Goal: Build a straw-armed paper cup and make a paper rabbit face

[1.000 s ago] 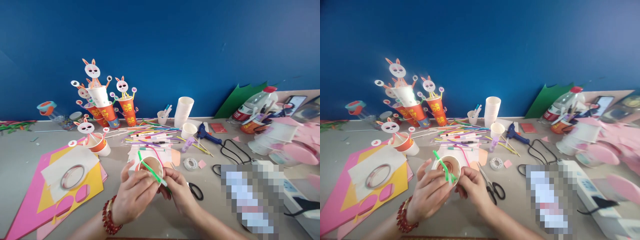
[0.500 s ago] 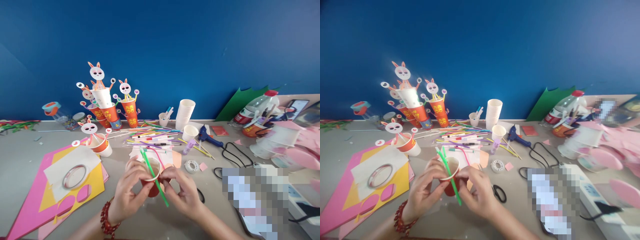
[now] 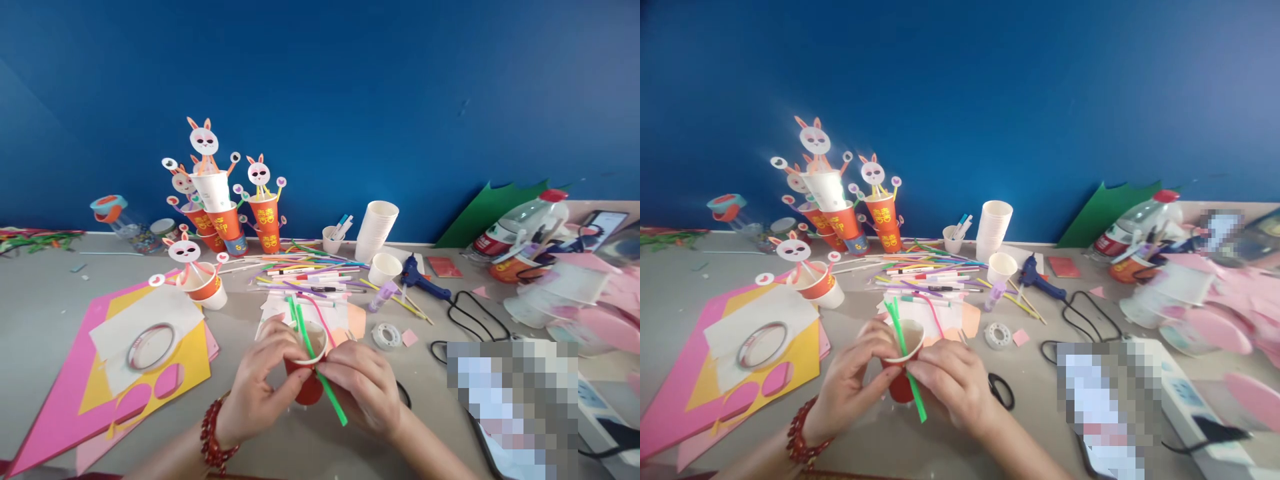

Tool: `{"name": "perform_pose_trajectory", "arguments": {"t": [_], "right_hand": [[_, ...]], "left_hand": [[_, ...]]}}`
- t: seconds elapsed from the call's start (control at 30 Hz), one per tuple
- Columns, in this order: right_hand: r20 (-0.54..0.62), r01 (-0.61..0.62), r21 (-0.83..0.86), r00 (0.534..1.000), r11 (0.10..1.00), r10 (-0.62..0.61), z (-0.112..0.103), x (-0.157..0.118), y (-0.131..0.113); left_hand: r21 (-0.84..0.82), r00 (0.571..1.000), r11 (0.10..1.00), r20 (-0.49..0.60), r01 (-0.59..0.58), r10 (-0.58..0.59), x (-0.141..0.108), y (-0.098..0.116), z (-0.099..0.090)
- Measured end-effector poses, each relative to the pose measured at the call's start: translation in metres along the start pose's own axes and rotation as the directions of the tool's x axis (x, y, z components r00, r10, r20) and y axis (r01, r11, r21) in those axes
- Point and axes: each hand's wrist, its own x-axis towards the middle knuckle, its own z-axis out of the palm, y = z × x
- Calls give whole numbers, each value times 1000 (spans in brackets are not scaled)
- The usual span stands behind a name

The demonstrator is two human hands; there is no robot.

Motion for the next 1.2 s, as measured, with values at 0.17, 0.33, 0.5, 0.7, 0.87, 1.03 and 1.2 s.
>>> {"name": "perform_pose_trajectory", "arguments": {"t": [0.17,0.33,0.5,0.7,0.87,1.03,1.2], "right_hand": [[24,8,-9,1000,1000,-8,-2,1,-1],[64,-43,-14,997,999,44,-1,0,0],[100,-127,44,987,991,123,-2,2,1],[77,-82,79,994,994,76,-3,0,4],[27,-32,22,999,999,31,-6,-1,5],[114,-54,81,993,995,45,-10,6,6],[123,-166,142,981,976,149,-10,5,5]], "left_hand": [[62,999,997,-5,-54,54,-1,1,0],[113,995,988,0,-103,104,-1,1,0],[155,992,980,6,-125,126,0,2,0],[157,991,979,13,-132,131,-1,2,0],[166,989,975,35,-148,144,1,6,-2],[207,986,964,53,-168,161,3,11,-4],[266,978,941,57,-209,201,3,11,-2]]}}
